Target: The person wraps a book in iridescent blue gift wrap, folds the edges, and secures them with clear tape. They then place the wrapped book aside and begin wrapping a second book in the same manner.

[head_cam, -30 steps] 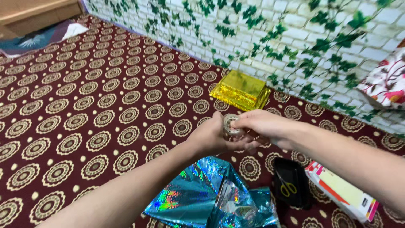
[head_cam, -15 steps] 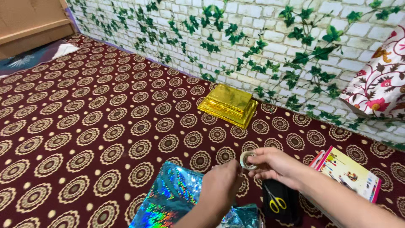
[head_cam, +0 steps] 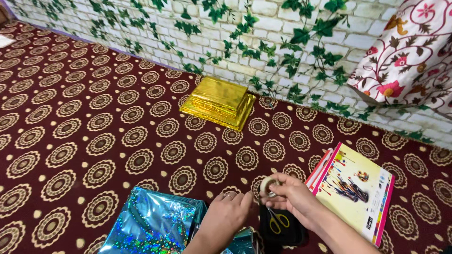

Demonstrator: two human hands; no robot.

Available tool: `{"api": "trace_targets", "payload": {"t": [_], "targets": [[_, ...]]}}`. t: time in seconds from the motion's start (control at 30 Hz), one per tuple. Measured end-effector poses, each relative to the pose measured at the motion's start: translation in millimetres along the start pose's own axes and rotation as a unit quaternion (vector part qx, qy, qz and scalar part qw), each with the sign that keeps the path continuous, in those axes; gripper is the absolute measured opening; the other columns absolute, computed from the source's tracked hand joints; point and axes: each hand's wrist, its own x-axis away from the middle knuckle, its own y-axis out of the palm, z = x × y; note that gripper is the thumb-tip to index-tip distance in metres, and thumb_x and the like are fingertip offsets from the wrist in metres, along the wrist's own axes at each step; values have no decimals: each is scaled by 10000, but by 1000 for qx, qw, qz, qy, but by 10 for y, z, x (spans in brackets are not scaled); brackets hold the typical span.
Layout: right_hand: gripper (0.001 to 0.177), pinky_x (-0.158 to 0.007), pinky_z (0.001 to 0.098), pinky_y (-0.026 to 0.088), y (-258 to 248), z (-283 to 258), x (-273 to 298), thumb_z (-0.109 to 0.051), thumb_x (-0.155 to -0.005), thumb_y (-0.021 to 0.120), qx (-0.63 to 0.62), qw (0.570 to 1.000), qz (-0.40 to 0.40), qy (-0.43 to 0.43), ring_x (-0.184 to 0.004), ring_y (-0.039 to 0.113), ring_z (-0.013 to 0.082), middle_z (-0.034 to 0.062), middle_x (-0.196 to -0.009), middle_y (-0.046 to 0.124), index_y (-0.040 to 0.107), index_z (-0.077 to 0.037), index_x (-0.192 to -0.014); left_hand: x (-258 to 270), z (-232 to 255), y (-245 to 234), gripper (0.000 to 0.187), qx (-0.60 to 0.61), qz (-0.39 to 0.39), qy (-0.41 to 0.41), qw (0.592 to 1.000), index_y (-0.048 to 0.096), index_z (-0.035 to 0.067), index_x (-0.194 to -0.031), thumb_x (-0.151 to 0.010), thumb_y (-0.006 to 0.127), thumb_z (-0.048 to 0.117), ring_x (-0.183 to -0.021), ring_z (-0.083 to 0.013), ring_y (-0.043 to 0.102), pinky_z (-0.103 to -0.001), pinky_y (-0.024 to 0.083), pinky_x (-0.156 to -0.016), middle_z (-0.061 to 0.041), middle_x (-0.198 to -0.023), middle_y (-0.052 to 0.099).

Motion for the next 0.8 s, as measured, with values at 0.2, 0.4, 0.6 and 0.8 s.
{"api": "trace_targets", "payload": {"t": [0.2,0.4,0.6,0.8], "targets": [[128,-724,319,588,-168,-34,-17,-99,-973,531,-10,1000,16,-1,-796,736,206,146,-922,743,630,-39,-1027,-238,190,218,256,610,-7,-494,620,699,158,-1071,-853,669,288,-823,-136,727,-325,608,-739,7,-908,781],[126,-727,308,571,-88,-38,79,-84,-961,529,44,999,4,-20,-803,734,190,120,-912,745,632,-41,-1019,-233,251,108,339,724,-61,-569,386,708,69,-1048,-951,700,393,-764,-107,665,-284,551,-715,-6,-884,719],[158,-690,271,584,-164,-18,30,-72,-895,599,98,994,-10,-52,-806,751,147,78,-930,765,650,-63,-1044,-57,163,333,168,766,13,-512,388,707,52,-1059,-898,733,88,-716,-132,681,-273,572,-690,-70,-876,752],[226,-550,263,480,-526,208,-250,-120,-870,731,277,958,74,18,-728,682,103,28,-956,752,726,-85,-1093,-116,157,825,194,608,38,-542,579,727,12,-1058,-880,755,83,-733,-122,656,-258,529,-649,-68,-870,729]]}}
